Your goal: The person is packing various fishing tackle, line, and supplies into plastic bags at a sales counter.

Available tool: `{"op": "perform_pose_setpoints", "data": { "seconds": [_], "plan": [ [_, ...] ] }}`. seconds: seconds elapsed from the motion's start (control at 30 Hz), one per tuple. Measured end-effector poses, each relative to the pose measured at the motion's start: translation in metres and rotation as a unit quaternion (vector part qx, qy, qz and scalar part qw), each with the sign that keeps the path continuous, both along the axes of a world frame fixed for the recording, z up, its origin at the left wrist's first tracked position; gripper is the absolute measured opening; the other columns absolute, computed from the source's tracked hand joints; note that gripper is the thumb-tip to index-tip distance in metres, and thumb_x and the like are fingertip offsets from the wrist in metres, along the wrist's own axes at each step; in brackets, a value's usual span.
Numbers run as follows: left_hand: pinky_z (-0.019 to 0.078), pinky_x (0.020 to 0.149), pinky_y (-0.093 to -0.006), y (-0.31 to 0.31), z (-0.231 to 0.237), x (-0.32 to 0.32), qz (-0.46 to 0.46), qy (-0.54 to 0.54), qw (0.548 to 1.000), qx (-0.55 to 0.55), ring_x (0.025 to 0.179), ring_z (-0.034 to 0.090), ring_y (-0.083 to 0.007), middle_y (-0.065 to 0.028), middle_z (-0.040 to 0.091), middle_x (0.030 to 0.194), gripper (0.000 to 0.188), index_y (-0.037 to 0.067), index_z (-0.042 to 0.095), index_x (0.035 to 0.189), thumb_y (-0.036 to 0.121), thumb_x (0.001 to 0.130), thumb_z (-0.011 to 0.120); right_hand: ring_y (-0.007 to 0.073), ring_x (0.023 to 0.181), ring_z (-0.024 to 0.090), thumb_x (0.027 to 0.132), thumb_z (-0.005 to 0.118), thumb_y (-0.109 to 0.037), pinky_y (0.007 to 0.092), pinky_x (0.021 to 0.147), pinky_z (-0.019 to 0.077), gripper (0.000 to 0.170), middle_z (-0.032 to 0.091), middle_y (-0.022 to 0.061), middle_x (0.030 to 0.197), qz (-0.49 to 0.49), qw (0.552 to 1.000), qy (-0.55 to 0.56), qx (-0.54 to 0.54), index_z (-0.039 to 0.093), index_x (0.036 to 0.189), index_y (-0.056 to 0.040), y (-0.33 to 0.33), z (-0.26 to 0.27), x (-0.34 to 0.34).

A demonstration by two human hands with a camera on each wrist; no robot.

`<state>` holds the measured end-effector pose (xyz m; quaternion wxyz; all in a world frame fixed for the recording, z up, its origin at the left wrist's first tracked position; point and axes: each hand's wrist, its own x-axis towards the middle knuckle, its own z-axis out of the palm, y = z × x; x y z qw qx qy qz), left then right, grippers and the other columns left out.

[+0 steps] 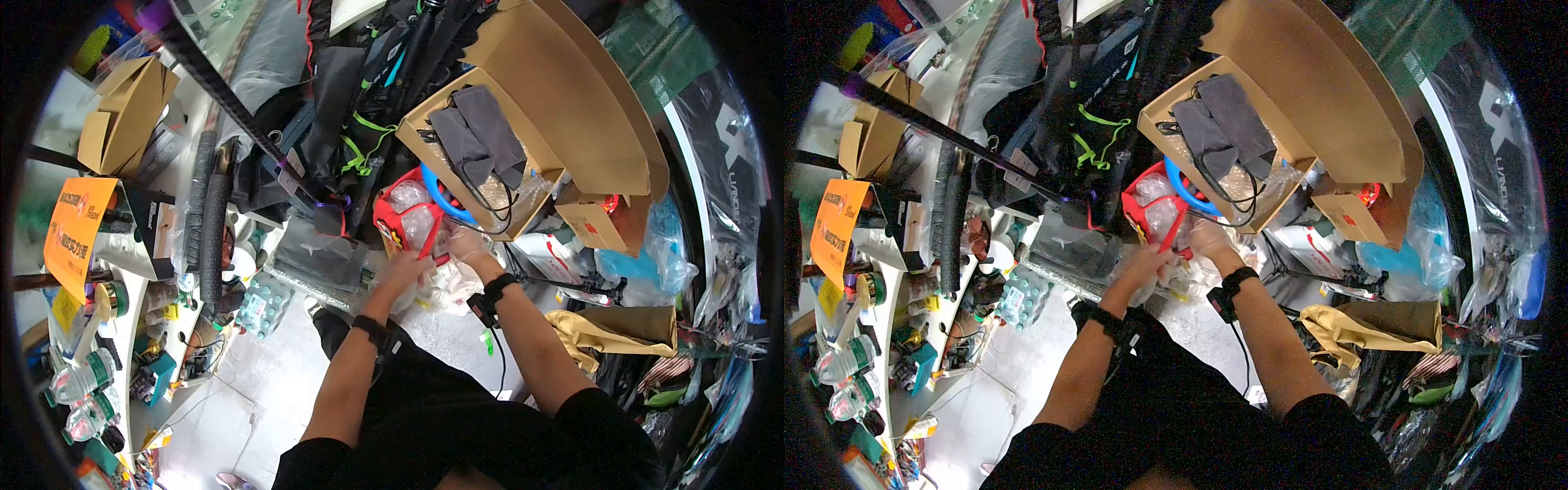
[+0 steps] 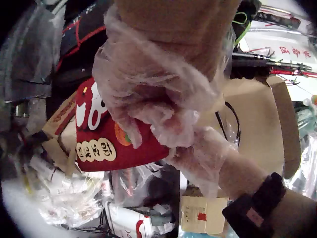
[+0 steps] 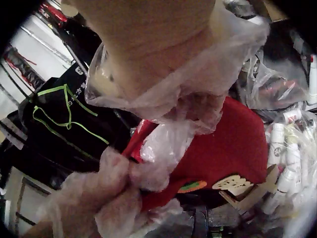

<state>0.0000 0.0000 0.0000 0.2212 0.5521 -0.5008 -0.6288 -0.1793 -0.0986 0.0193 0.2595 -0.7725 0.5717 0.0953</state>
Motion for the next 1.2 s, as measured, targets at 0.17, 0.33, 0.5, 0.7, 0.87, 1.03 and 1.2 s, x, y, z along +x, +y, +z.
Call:
{"op": "perform_pose_setpoints", "data": {
  "seconds": [0.17,0.33,0.5,0.7,0.87,1.03,1.2],
  "plan": [
    [0.0472,0.074,-0.0305,0.077,0.037,0.024,0.021,-0.037,0.998,-0.044,0.078,0.063,-0.0211,-0.0122,0.067,0.078,0.041,0.0,0.063,0.089,0.04,0.089,0.054,0.035,0.107,0.057,0.084,0.06,-0.032,0.0431,0.09,0.0451,0.051,0.06,0.0182,0.116,-0.076,0.997,0.007,0.03,0.048,0.129,-0.0116,0.018,0.004,0.007],
    [0.0471,0.067,-0.0235,0.085,0.006,0.026,0.384,0.369,0.842,0.08,0.073,0.056,-0.0117,-0.0076,0.066,0.095,0.015,0.001,0.059,0.102,0.009,0.091,0.054,0.031,0.101,0.06,0.082,0.063,-0.028,0.0431,0.085,0.0484,0.039,0.062,0.0118,0.112,-0.009,0.993,0.111,-0.042,0.055,0.118,-0.0135,0.021,0.048,0.03],
    [0.0493,0.066,-0.0282,0.087,-0.01,0.029,0.38,0.378,0.826,0.176,0.067,0.053,-0.0095,-0.0087,0.065,0.097,0.021,0.002,0.059,0.107,0.012,0.088,0.06,0.0304,0.101,0.059,0.077,0.06,-0.02,0.0404,0.083,0.0502,0.03,0.062,0.0129,0.111,0.209,0.934,-0.088,-0.275,0.063,0.106,-0.0113,0.024,0.041,0.046],
    [0.0492,0.078,-0.0371,0.072,-0.004,0.024,0.45,-0.182,0.856,-0.18,0.088,0.06,-0.026,-0.0117,0.063,0.1,0.043,0.001,0.054,0.118,0.018,0.081,0.067,0.0347,0.104,0.057,0.081,0.058,-0.024,0.0412,0.088,0.0482,0.029,0.058,0.017,0.117,0.298,0.947,0.069,-0.095,0.062,0.107,-0.0096,0.042,0.009,0.078],
    [0.0463,0.087,-0.0442,0.023,0.043,0.026,0.323,-0.148,0.93,-0.094,0.094,0.059,-0.0419,-0.0224,0.062,0.102,0.039,-0.003,0.057,0.108,0.022,0.079,0.063,0.0347,0.098,0.059,0.077,0.059,-0.016,0.0433,0.083,0.0498,0.025,0.06,0.0186,0.106,0.215,0.974,-0.034,-0.065,0.061,0.1,-0.0045,0.055,0.002,0.071],
    [0.0473,0.079,-0.0443,0.024,-0.054,0.013,0.184,-0.29,0.922,-0.18,0.081,0.062,-0.0352,-0.0178,0.065,0.083,0.031,-0.001,0.066,0.082,0.028,0.078,0.058,0.0367,0.096,0.058,0.074,0.064,-0.013,0.0441,0.081,0.0492,0.026,0.06,0.018,0.102,0.034,0.992,-0.091,-0.081,0.06,0.099,-0.0071,0.048,0.019,0.072],
    [0.046,0.08,-0.0432,0.03,-0.093,0.007,0.112,-0.342,0.883,-0.3,0.085,0.061,-0.0323,-0.0155,0.065,0.081,0.025,0.001,0.067,0.075,0.025,0.074,0.06,0.0389,0.09,0.058,0.073,0.063,-0.008,0.0451,0.079,0.0488,0.034,0.059,0.0197,0.095,0.076,0.973,-0.074,-0.204,0.059,0.107,-0.0078,0.009,0.005,0.079]
  ]
}}
